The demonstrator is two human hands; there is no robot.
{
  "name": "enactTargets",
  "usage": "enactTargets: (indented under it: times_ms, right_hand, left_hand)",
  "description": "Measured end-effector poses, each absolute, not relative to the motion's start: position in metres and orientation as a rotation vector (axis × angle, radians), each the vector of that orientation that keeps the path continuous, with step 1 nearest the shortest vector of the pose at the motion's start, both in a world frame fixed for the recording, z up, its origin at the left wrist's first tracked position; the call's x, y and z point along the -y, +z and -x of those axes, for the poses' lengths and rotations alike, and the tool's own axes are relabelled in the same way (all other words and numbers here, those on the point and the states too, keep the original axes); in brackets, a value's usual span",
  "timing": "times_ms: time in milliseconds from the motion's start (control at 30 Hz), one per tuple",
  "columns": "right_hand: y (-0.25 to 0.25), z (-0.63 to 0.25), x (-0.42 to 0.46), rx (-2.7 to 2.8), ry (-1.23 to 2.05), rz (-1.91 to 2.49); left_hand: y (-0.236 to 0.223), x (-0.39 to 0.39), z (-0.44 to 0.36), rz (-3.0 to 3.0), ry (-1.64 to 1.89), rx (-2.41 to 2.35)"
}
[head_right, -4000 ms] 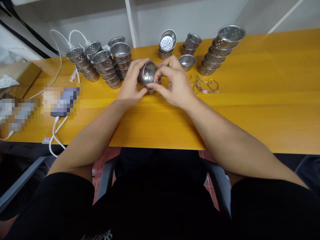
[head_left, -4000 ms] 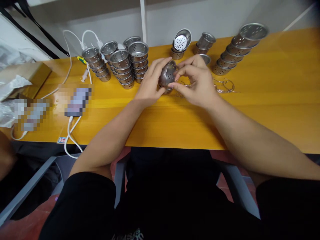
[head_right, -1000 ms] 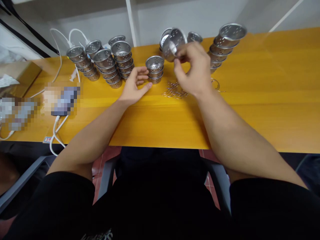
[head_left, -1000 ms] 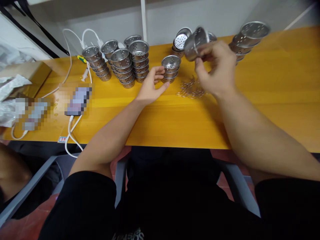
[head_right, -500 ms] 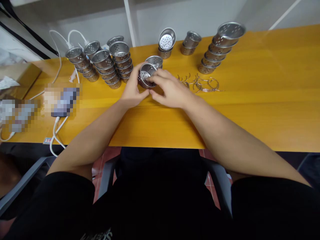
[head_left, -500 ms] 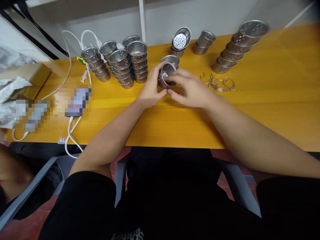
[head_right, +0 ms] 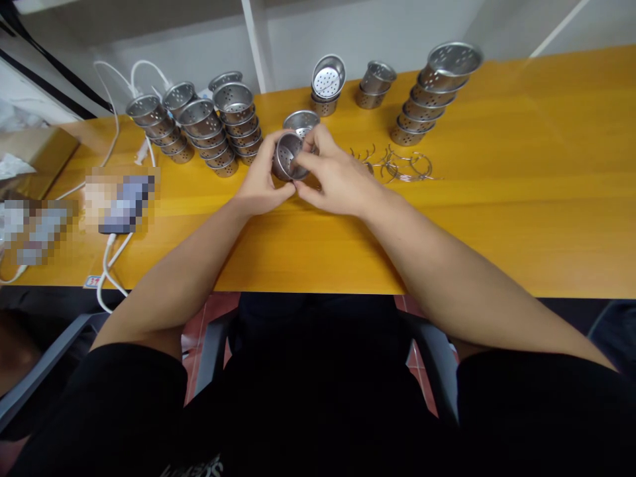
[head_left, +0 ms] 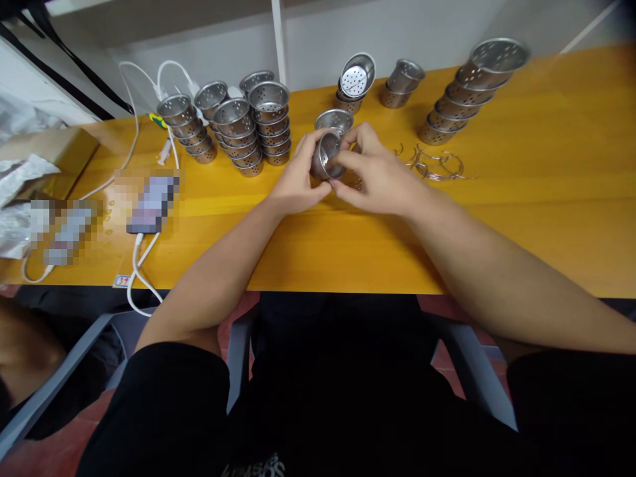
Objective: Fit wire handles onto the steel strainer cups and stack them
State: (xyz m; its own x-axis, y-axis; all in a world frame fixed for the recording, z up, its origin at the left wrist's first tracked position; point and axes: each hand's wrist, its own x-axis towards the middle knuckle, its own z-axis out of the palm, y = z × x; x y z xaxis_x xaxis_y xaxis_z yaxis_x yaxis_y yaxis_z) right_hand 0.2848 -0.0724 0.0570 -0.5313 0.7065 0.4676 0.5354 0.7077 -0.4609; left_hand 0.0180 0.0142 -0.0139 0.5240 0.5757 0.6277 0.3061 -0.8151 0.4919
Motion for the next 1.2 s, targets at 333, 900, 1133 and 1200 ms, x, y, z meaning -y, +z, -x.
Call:
enactTargets:
  times_ms: [333,900,1133,1200]
  right_hand:
    - [0.072,-0.289,0.072,2.198,0.383,0.973]
    - [0.063,-0.289,0.059,2.013,0.704,0.852]
    - [0.049,-0.326,0.030,1.851,0.358,1.066]
    - [0.037,-0.344,0.016,1.934,0.314,1.222]
  left_hand:
    - [0.021,0.005,-0.013,-2.391,1.083,-0.925]
    - [0.021,0.001,-0.008,-2.396,1.054,-0.889]
    - [-0.005,-0.026,0.001,-2.292,1.231,-1.024]
    - [-0.012,-0.031,0.001,-2.243,1.267,-1.051]
